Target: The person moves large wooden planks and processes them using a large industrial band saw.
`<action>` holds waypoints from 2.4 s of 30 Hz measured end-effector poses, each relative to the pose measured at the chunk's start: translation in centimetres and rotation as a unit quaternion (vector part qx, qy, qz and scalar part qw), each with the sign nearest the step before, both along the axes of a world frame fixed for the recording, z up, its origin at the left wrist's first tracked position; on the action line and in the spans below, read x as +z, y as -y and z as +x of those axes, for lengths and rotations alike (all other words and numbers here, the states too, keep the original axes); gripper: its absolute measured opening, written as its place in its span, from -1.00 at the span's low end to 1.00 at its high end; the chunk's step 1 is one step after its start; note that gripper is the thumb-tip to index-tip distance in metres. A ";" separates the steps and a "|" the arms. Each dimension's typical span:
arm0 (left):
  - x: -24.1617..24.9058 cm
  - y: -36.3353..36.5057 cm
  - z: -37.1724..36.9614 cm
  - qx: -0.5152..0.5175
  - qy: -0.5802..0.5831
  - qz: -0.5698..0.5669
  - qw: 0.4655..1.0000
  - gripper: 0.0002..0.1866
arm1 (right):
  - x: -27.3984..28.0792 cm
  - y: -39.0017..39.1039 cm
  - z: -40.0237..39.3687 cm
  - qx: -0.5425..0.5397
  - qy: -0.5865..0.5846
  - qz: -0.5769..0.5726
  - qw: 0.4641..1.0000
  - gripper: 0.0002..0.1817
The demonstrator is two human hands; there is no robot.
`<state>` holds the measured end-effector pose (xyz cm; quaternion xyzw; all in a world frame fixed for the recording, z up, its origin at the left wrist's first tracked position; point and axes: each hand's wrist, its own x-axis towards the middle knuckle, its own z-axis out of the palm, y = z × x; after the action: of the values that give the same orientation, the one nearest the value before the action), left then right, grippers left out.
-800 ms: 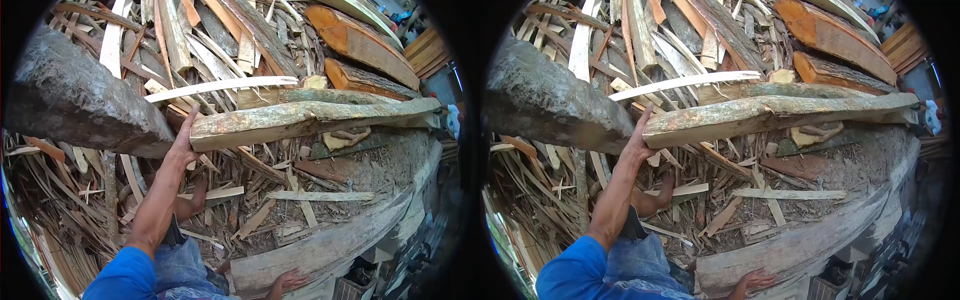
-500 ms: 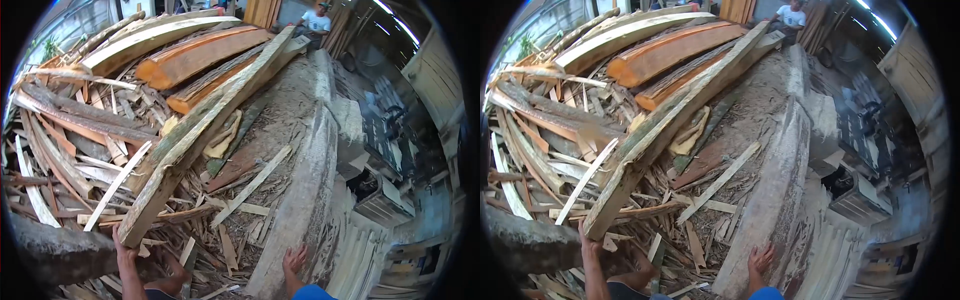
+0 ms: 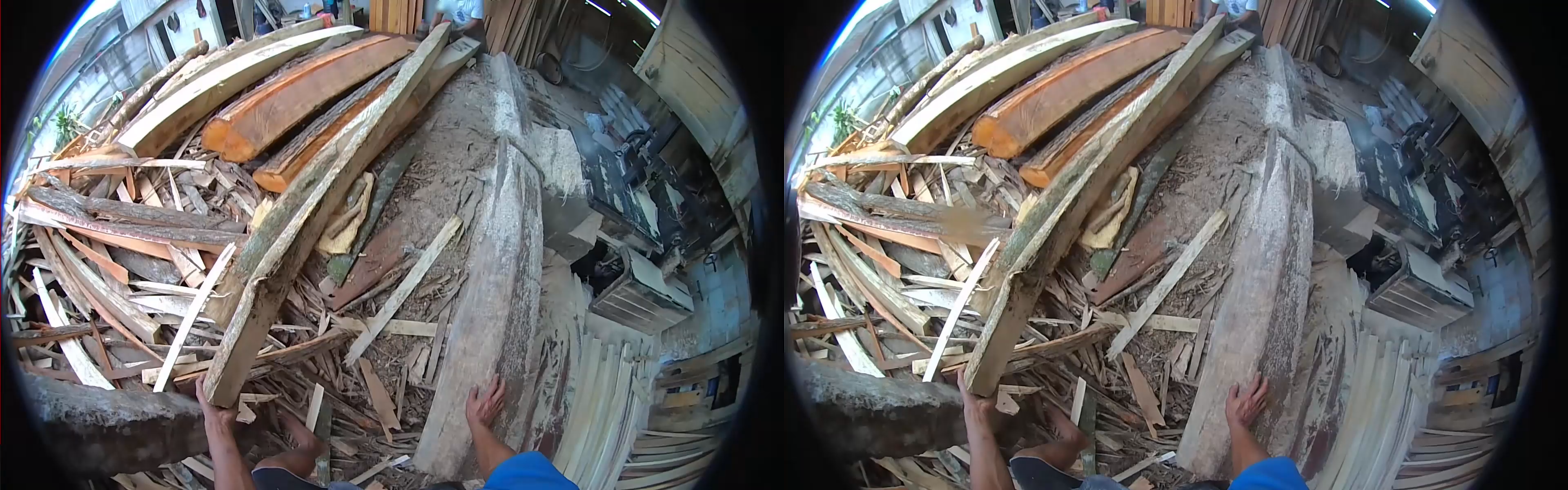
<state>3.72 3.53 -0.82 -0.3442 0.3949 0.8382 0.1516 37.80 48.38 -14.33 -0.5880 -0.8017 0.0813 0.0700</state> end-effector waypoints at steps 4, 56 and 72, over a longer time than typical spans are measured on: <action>0.1 0.2 0.6 0.009 0.020 -0.006 1.000 -0.55 | -0.4 0.0 0.6 -0.007 -0.007 -0.012 1.000 -0.28; -7.3 -48.8 90.6 -0.667 -0.375 -0.281 0.579 -0.05 | 0.3 -21.7 63.6 -0.188 -0.364 -0.496 0.766 -0.41; -15.9 -43.4 100.1 -0.275 0.037 -0.272 0.921 -0.38 | -1.1 -30.3 69.0 0.116 -0.213 -0.647 0.723 -0.38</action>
<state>103.81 46.91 -16.75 -0.2807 0.6808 0.6104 0.2917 106.83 78.70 -15.43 -0.3601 -0.5808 0.7103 -0.1686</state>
